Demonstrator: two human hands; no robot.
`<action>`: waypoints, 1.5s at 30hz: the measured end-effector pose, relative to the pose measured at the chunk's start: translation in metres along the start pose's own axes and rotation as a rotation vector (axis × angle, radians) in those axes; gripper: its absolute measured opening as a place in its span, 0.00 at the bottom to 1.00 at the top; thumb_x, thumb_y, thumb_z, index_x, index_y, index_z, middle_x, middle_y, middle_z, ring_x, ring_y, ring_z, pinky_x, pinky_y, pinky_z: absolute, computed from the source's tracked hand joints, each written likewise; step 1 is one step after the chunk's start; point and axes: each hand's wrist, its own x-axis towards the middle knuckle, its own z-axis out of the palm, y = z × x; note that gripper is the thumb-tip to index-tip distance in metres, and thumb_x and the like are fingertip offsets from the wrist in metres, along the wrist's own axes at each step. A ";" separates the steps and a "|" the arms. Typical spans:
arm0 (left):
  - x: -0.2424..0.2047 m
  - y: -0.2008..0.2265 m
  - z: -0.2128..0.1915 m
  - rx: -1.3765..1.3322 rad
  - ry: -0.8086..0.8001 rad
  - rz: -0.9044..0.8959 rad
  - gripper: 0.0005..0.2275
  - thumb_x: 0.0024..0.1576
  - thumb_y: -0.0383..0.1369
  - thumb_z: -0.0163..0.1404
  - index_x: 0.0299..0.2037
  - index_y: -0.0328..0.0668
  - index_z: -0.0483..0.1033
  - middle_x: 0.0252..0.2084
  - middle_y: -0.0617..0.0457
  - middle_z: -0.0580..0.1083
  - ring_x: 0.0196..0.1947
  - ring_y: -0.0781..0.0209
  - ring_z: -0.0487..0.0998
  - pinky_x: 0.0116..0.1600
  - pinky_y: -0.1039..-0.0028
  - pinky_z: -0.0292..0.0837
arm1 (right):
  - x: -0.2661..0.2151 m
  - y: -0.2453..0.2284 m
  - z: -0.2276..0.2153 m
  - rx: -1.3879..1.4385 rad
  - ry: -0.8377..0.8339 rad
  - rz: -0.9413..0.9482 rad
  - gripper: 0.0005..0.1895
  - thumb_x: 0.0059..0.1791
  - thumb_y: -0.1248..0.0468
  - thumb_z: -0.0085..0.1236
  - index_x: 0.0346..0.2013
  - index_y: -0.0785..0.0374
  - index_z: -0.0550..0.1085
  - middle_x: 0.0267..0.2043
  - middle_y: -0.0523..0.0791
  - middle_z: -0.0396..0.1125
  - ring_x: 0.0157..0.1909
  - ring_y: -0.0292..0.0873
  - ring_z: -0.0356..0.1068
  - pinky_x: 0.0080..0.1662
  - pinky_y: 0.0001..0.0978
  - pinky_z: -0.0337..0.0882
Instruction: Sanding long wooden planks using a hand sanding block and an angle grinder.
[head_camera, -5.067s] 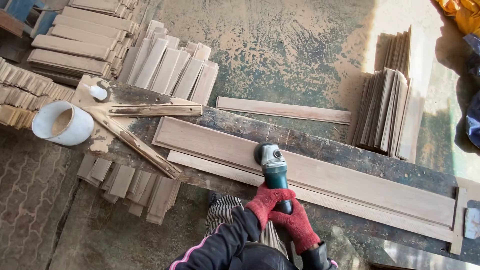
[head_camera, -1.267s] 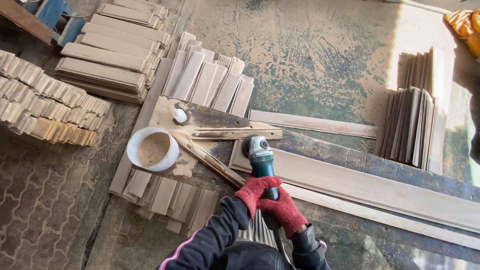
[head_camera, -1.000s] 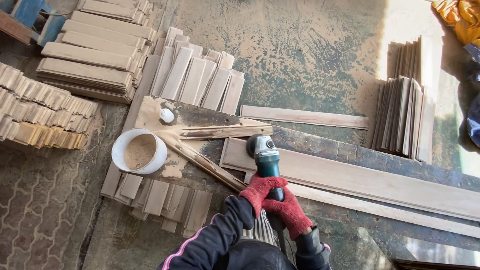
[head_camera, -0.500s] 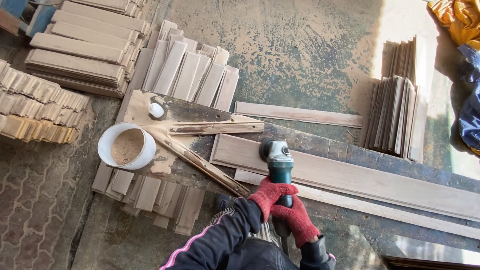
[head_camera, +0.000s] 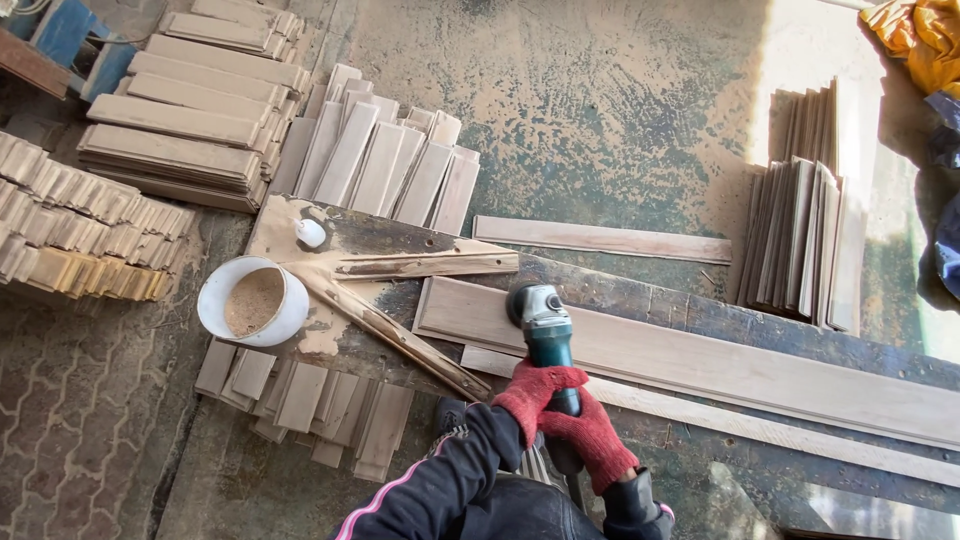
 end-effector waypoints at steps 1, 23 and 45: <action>0.008 -0.006 0.007 -0.003 -0.005 -0.004 0.19 0.42 0.28 0.64 0.43 0.34 0.76 0.35 0.45 0.77 0.30 0.54 0.78 0.38 0.68 0.77 | 0.001 0.006 -0.009 -0.002 0.006 0.003 0.32 0.38 0.73 0.69 0.57 0.71 0.73 0.42 0.57 0.74 0.40 0.52 0.74 0.42 0.41 0.74; -0.019 0.046 -0.094 -0.092 0.049 0.063 0.18 0.43 0.26 0.63 0.44 0.33 0.76 0.33 0.44 0.76 0.28 0.54 0.76 0.35 0.68 0.75 | 0.022 -0.008 0.100 -0.084 -0.112 -0.085 0.29 0.36 0.71 0.70 0.52 0.71 0.74 0.39 0.54 0.75 0.38 0.48 0.74 0.42 0.37 0.76; 0.035 -0.064 0.141 0.067 -0.067 -0.056 0.21 0.43 0.25 0.63 0.47 0.33 0.75 0.36 0.43 0.77 0.31 0.51 0.77 0.38 0.65 0.76 | -0.002 0.032 -0.154 0.172 0.023 -0.125 0.26 0.39 0.73 0.66 0.52 0.73 0.75 0.42 0.55 0.75 0.39 0.47 0.72 0.43 0.37 0.72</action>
